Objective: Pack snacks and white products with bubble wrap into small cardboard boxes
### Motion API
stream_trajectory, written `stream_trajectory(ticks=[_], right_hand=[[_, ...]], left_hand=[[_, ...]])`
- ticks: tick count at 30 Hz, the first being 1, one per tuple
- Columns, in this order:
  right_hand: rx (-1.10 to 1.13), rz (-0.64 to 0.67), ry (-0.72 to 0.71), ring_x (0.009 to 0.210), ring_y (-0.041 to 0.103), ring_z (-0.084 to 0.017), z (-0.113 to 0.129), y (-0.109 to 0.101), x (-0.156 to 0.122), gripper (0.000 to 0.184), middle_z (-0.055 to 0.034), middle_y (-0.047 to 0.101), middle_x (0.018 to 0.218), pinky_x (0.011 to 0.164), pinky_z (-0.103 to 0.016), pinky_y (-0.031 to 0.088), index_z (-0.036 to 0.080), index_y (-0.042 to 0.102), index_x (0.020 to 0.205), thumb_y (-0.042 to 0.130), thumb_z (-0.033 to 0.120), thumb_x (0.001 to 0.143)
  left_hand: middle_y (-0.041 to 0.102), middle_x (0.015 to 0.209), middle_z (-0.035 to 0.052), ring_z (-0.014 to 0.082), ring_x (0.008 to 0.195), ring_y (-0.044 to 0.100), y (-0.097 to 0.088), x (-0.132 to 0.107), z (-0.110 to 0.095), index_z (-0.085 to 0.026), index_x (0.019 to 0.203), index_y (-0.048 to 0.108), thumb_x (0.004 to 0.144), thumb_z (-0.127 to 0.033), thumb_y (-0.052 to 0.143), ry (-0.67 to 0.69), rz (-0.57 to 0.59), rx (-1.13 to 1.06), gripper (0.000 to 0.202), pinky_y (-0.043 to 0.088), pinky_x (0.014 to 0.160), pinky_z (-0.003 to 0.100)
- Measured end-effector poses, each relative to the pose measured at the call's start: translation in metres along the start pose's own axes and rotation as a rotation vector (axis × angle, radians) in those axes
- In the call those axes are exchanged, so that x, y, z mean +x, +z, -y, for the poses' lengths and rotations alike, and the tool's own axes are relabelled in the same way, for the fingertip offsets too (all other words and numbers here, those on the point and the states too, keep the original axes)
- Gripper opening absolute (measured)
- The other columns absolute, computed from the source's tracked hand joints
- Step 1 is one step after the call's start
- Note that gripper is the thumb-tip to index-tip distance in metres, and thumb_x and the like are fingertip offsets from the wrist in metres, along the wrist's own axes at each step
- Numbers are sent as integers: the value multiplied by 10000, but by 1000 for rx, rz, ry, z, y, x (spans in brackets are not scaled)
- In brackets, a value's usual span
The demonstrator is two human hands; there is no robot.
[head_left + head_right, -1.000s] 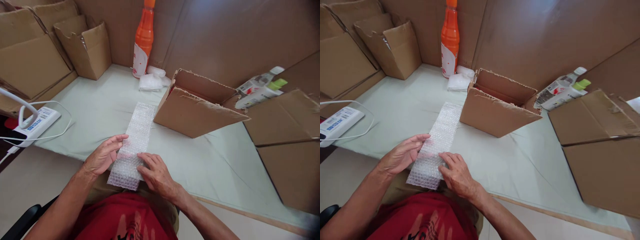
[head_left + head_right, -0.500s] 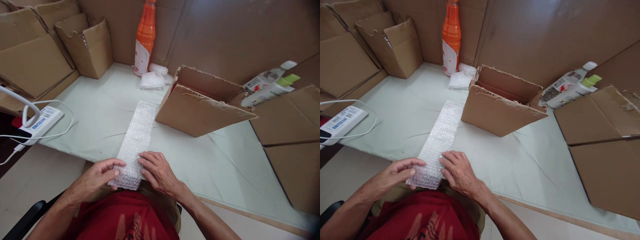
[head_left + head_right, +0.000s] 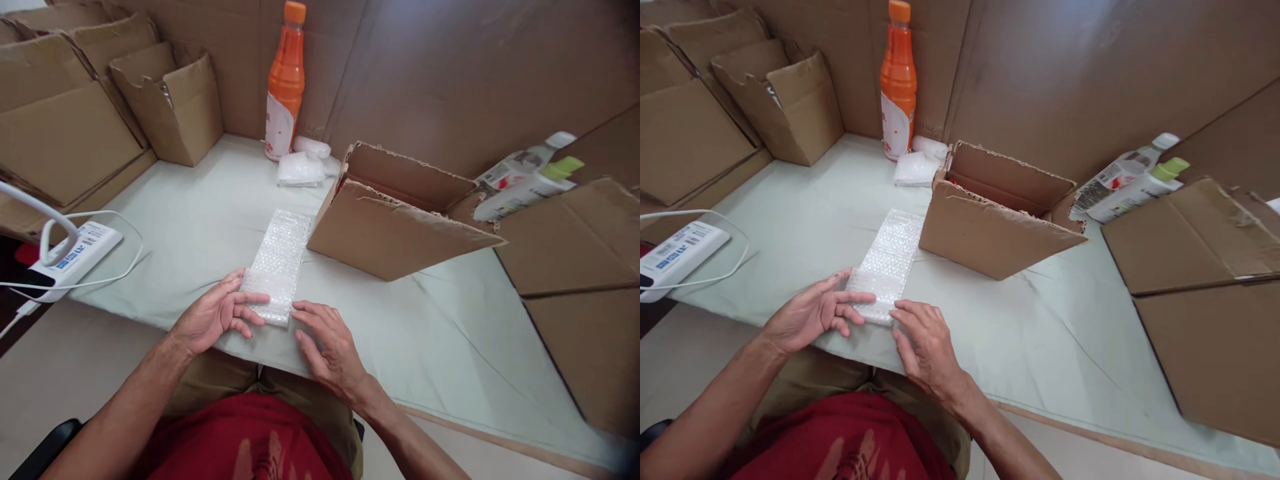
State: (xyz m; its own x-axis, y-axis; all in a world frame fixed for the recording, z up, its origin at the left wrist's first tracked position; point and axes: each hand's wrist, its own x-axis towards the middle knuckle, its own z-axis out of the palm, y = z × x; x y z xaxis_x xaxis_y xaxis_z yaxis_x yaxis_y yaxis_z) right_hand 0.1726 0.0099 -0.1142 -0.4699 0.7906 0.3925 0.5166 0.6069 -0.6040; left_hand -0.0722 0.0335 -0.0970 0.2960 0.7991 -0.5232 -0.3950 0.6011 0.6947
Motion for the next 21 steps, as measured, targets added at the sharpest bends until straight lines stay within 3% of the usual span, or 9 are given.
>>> stream_trajectory(ticks=[5, 9, 12, 14, 15, 18, 21], right_hand=[[-188, 291, -95, 1200, 555, -307, 10, 12, 21, 452, -164, 597, 1366, 955, -483, 475, 171, 549, 1334, 612, 181, 886], [-276, 280, -167, 1090, 603, -280, 4, 22, 29, 275, -141, 686, 1232, 873, -443, 465, 161, 636, 1172, 523, 102, 928], [-237, 175, -164, 1043, 633, -251, -1, 26, 27, 226, -118, 727, 1165, 855, -407, 461, 168, 665, 1091, 504, 91, 953], [-154, 143, -115, 1003, 656, -226, -1, 25, 25, 215, -98, 748, 1109, 844, -380, 470, 174, 669, 1085, 509, 101, 962], [-106, 144, -78, 978, 666, -216, -1, 24, 25, 211, -86, 756, 1081, 839, -372, 476, 181, 670, 1087, 510, 112, 968], [23, 165, 37, 907, 689, -194, 2, 18, 22, 195, -42, 772, 1007, 833, -361, 494, 215, 672, 1077, 509, 158, 988], [28, 89, 54, 971, 689, -199, 4, 8, 16, 192, -54, 757, 1083, 862, -361, 503, 220, 649, 1120, 525, 170, 982]], left_hand=[[728, 1090, 176, 203, 664, 707, -1, -8, 2, -211, 1454, 274, 891, -419, 627, 21, -31, 135, 696, 571, 554, 316], [707, 1040, 109, 170, 637, 644, -10, -19, 11, -186, 1561, 151, 867, -419, 640, 297, -281, 468, 880, 572, 617, 355], [667, 1188, 119, 231, 971, 663, -19, -25, 24, -202, 1510, 344, 860, -308, 630, 645, -430, 868, 718, 551, 899, 435], [619, 1328, 113, 270, 1229, 573, -21, -27, 33, -234, 1426, 482, 845, -217, 617, 813, -363, 1083, 597, 462, 1064, 465], [620, 1337, 102, 271, 1269, 548, -20, -27, 37, -244, 1397, 519, 847, -187, 600, 847, -304, 1140, 559, 443, 1087, 461], [703, 1130, 80, 239, 1100, 629, -14, -24, 44, -239, 1325, 597, 895, -189, 542, 790, -221, 1134, 436, 501, 984, 403], [721, 1061, 80, 235, 1003, 652, -9, -19, 45, -222, 1257, 654, 921, -271, 545, 675, -268, 1061, 356, 519, 905, 374]])
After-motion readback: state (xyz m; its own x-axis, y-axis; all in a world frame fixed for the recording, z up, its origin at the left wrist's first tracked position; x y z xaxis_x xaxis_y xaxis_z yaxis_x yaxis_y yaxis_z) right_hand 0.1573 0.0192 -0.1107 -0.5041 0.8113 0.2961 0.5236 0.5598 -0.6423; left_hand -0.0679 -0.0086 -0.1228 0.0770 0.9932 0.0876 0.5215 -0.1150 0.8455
